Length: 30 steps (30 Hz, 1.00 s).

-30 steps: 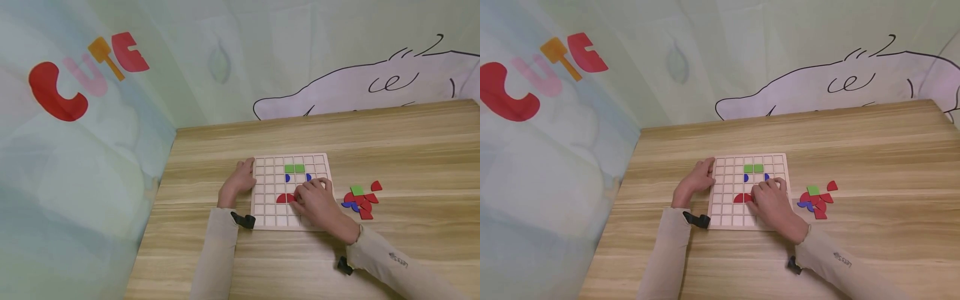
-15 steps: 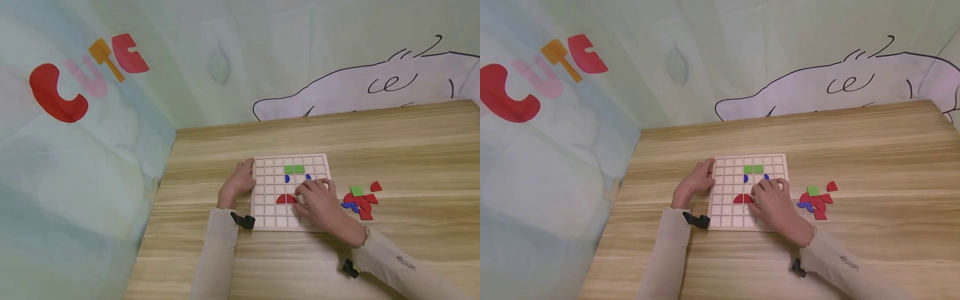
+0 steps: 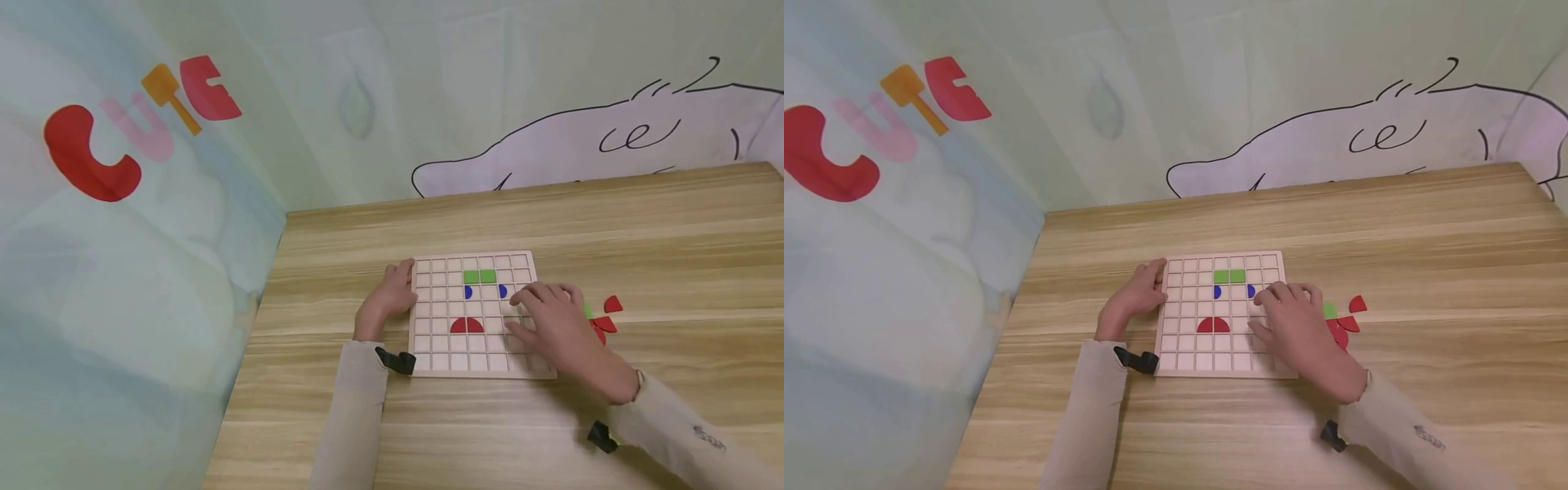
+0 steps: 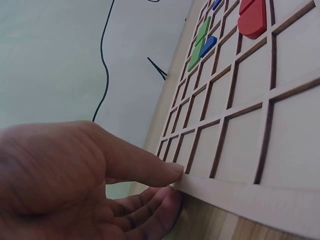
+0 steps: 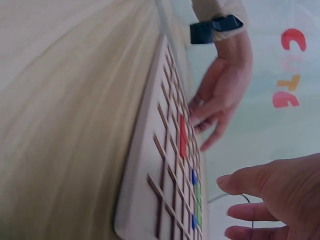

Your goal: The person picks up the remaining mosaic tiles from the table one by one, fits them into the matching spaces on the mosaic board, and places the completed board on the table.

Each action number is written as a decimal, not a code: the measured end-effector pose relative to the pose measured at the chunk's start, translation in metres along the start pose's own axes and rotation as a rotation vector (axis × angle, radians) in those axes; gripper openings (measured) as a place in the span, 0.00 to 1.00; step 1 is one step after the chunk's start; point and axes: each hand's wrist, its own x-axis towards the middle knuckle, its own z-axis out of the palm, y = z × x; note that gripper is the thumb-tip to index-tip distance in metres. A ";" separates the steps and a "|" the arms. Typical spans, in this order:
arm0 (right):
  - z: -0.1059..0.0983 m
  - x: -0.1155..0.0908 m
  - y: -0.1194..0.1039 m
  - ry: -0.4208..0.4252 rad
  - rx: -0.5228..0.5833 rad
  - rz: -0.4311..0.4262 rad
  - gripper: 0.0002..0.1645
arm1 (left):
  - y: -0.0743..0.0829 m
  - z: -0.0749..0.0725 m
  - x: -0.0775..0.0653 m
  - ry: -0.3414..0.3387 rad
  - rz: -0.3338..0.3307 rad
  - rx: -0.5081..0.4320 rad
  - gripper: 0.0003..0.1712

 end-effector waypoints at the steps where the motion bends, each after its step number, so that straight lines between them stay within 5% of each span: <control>1: -0.002 -0.001 0.003 0.008 0.002 0.004 0.19 | 0.000 0.000 0.000 0.001 0.000 0.002 0.43; 11: -0.028 -0.006 0.031 0.147 0.008 0.013 0.20 | 0.000 0.000 -0.001 0.009 -0.006 0.008 0.43; 19: -0.039 -0.014 0.055 0.113 0.047 0.116 0.24 | 0.001 0.002 0.000 0.010 -0.009 0.009 0.44; 30: -0.031 -0.022 0.093 0.158 0.131 0.103 0.24 | 0.001 0.001 -0.001 0.007 -0.012 0.009 0.43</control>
